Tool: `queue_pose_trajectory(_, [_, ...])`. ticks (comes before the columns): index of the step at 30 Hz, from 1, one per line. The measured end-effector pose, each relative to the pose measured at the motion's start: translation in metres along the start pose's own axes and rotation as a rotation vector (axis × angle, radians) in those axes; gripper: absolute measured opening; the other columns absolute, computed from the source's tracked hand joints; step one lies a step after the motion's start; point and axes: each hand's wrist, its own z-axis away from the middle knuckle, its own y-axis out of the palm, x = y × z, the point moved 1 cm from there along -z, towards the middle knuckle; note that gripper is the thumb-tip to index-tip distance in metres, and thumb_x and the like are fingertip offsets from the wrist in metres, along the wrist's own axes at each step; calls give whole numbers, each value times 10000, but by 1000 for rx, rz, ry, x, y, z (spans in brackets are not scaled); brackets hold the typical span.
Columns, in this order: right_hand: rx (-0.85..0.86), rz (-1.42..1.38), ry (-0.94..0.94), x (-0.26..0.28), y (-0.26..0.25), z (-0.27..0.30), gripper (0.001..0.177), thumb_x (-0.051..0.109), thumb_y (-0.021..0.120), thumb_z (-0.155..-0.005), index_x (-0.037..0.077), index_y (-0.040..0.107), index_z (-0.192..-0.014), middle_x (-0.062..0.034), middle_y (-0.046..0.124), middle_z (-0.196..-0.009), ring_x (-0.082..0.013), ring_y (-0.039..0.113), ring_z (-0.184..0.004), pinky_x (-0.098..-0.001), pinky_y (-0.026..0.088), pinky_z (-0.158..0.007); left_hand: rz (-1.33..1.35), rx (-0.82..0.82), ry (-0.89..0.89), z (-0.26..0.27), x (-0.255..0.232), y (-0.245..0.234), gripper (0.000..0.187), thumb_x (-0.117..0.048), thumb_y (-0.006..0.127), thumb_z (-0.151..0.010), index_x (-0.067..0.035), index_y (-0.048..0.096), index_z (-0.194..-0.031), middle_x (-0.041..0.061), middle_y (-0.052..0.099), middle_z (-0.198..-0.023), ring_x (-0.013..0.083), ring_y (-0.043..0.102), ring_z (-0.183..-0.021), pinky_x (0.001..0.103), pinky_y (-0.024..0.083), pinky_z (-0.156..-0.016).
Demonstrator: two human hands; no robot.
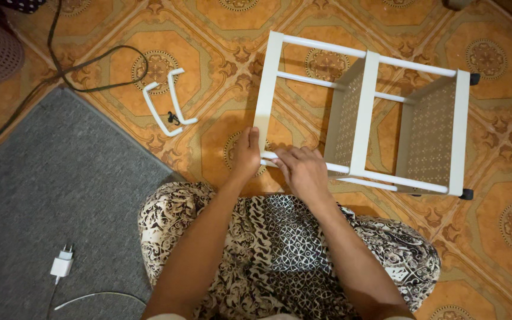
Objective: The person assembles a white plastic three-tier rolling cart. They attach four legs to the bottom tray, stack the middle and top trays, insert the vertical supports, and attach two side handles to complete the cart.
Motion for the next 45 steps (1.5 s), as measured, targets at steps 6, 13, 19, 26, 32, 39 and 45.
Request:
queue_pose_trajectory(6, [-27, 26, 11, 2, 6, 0, 224, 298, 703, -952, 125, 793, -1063, -54, 746, -917, -238, 647, -807, -388, 452, -744, 13, 10, -15, 2, -2, 0, 465, -417, 370, -1104, -9, 574, -1014, 188, 615, -856, 333, 614, -806, 457, 459, -765])
queue_pose_trajectory(13, [-29, 85, 10, -7, 20, 2, 270, 353, 708, -967, 130, 782, -1099, -47, 762, -1020, -208, 645, -909, -382, 436, -824, 24, 24, -73, -3, -2, 1, 489, -465, 370, -1082, -32, 593, -1043, 151, 629, -871, 281, 621, -805, 438, 472, -771])
queue_pose_trajectory(19, [-242, 108, 286, -28, 8, 20, 303, 347, 770, -887, 219, 759, -1161, -173, 633, -1311, -320, 535, -1254, -532, 349, -1093, -103, -25, -112, 15, -18, -9, 419, -431, 618, -1007, -14, 623, -968, 127, 680, -811, 237, 663, -728, 409, 531, -687])
queue_pose_trajectory(26, [-230, 246, 536, -69, -29, 49, 564, 430, 716, -932, 95, 668, -1383, -353, 499, -1381, -435, 439, -1329, -589, 271, -1066, -99, 69, -26, 46, -52, -17, 286, -283, 712, -939, -6, 657, -979, 118, 724, -806, 206, 692, -722, 383, 547, -656])
queue_pose_trajectory(32, [-218, 182, 502, -73, -22, 57, 552, 503, 682, -977, 119, 674, -1373, -334, 446, -1448, -415, 379, -1403, -580, 263, -1140, -57, 82, 79, 47, -72, -27, 284, -296, 720, -940, -16, 683, -961, 87, 709, -776, 184, 673, -695, 353, 533, -629])
queue_pose_trajectory(39, [-417, 157, 392, -67, -22, 61, 538, 472, 761, -909, 154, 648, -1329, -254, 380, -1537, -406, 312, -1469, -618, 230, -1219, -23, -59, 267, 58, -103, -37, 300, -292, 793, -900, -18, 688, -963, 64, 694, -803, 160, 644, -709, 325, 517, -645])
queue_pose_trajectory(45, [-546, -7, 658, -64, -28, 67, 774, 436, 809, -886, 40, 491, -1471, -299, 71, -1626, -493, 67, -1516, -655, 116, -1232, -27, -119, 255, 65, -117, -24, 296, -270, 805, -860, -28, 719, -1008, 58, 683, -829, 156, 625, -697, 317, 509, -633])
